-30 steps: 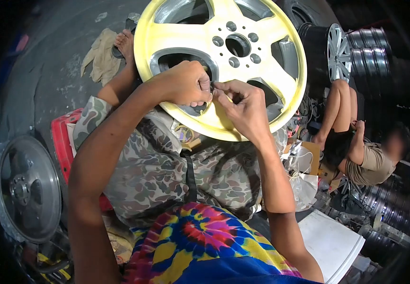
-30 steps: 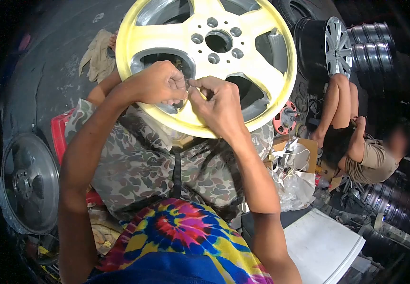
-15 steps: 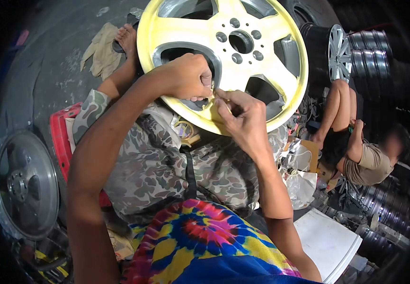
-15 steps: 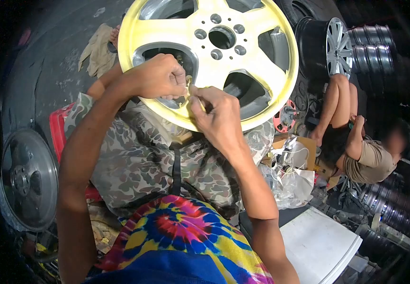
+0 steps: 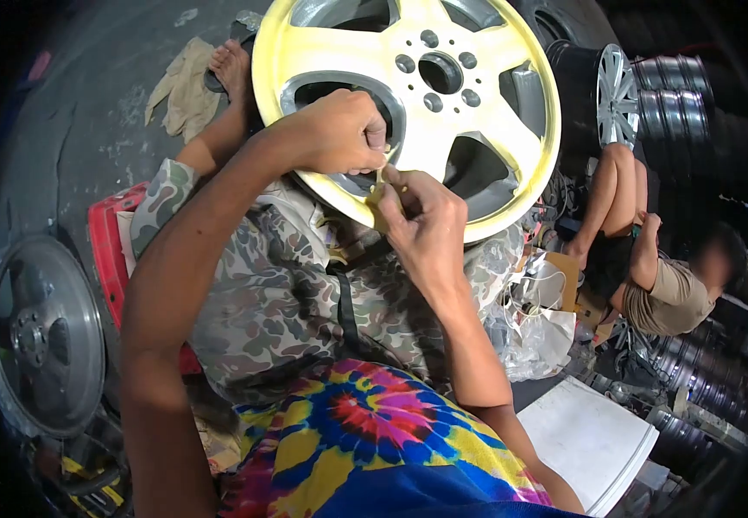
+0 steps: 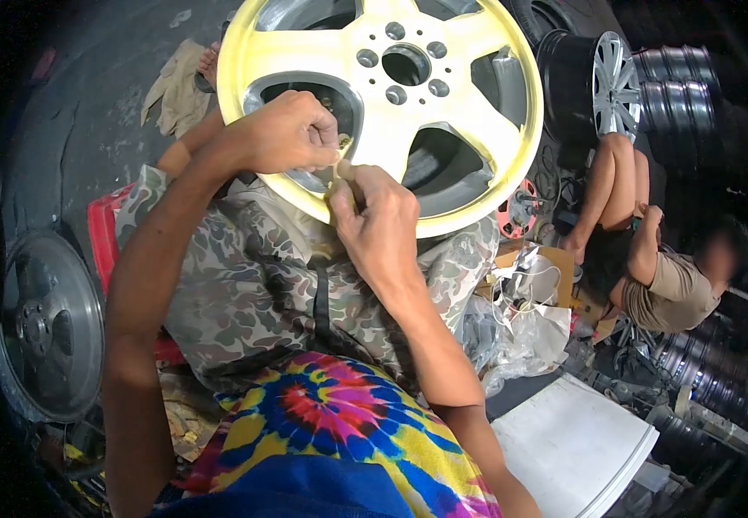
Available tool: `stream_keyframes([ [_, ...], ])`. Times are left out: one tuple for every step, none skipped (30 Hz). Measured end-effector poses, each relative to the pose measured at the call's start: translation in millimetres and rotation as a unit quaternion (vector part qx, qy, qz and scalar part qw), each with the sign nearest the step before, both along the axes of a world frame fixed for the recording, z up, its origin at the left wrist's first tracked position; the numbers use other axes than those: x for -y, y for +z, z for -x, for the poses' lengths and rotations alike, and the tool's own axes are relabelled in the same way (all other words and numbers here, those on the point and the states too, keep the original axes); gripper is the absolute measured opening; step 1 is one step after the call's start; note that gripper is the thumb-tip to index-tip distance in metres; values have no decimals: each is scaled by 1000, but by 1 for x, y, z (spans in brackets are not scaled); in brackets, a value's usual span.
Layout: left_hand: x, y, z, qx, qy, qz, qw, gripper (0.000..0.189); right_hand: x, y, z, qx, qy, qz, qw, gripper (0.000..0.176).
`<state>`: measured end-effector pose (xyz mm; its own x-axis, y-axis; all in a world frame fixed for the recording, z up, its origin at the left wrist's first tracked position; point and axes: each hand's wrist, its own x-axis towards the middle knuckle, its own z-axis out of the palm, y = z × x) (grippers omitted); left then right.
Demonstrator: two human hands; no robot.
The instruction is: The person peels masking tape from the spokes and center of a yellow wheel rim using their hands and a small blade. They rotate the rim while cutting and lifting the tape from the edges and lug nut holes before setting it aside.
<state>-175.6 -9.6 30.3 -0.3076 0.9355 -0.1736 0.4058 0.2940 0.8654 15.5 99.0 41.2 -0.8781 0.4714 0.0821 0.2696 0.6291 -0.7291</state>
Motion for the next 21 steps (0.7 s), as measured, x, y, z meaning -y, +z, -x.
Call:
stream_keyframes([
  [-1, 1, 0, -1, -2, -2, 1000, 25, -2, -1, 2, -4, 21, -13, 1000, 17],
  [0, 2, 1, 27, -3, 22, 999, 25, -3, -2, 3, -9, 44, -25, 999, 17],
  [1, 1, 2, 55, -2, 46, 997, 25, -3, 4, 2, 0, 37, -11, 999, 17],
  [3, 0, 3, 56, 2, 46, 997, 25, -5, 10, -2, 0, 41, -11, 999, 17],
  [4, -3, 1, 86, 4, 25, 996, 25, -8, 15, -8, 13, 44, -43, 998, 17],
  [3, -7, -1, 117, 3, 4, 993, 25, -11, 20, -15, 26, 45, -76, 996, 16],
  [1, -13, -1, 108, -9, 4, 994, 26, -15, 22, -22, 48, 60, -118, 990, 13],
  [0, -14, -2, 109, -12, 2, 994, 26, -14, 25, -26, 50, 57, -120, 990, 13],
  [-1, -14, -4, 115, -13, 1, 993, 26, -13, 28, -31, 45, 56, -128, 989, 13],
  [-1, -14, -6, 121, -13, 2, 993, 26, -11, 29, -33, 39, 55, -134, 989, 12],
  [-1, -13, -7, 121, -13, 2, 993, 26, -10, 26, -36, 40, 56, -134, 989, 12],
  [-2, -11, -8, 129, -11, 8, 992, 25, -8, 21, -40, 29, 75, -122, 989, 12],
  [-2, -10, -9, 137, -9, 14, 990, 25, -6, 17, -41, 17, 94, -110, 989, 12],
  [-2, -11, -9, 137, -9, 13, 990, 25, -3, 16, -40, 17, 95, -111, 989, 12],
  [-2, -11, -10, 134, -7, 10, 991, 25, 2, 14, -38, 16, 100, -128, 987, 12],
  [-2, -12, -10, 130, -5, 7, 991, 24, 6, 13, -36, 16, 105, -145, 984, 12],
  [-2, -12, -10, 131, -5, 7, 991, 24, 10, 13, -34, 24, 92, -132, 987, 12],
  [-1, -11, -10, 126, -6, 6, 992, 25, 11, 12, -33, 24, 92, -132, 987, 12],
  [-1, -11, -10, 120, -9, 4, 993, 25, 12, 12, -32, 31, 94, -145, 984, 12],
  [-1, -11, -10, 120, -9, 4, 993, 25, 12, 12, -31, 38, 97, -159, 982, 13],
  [-1, -12, -10, 122, -11, 2, 992, 25, 13, 11, -30, 38, 96, -159, 982, 13],
])
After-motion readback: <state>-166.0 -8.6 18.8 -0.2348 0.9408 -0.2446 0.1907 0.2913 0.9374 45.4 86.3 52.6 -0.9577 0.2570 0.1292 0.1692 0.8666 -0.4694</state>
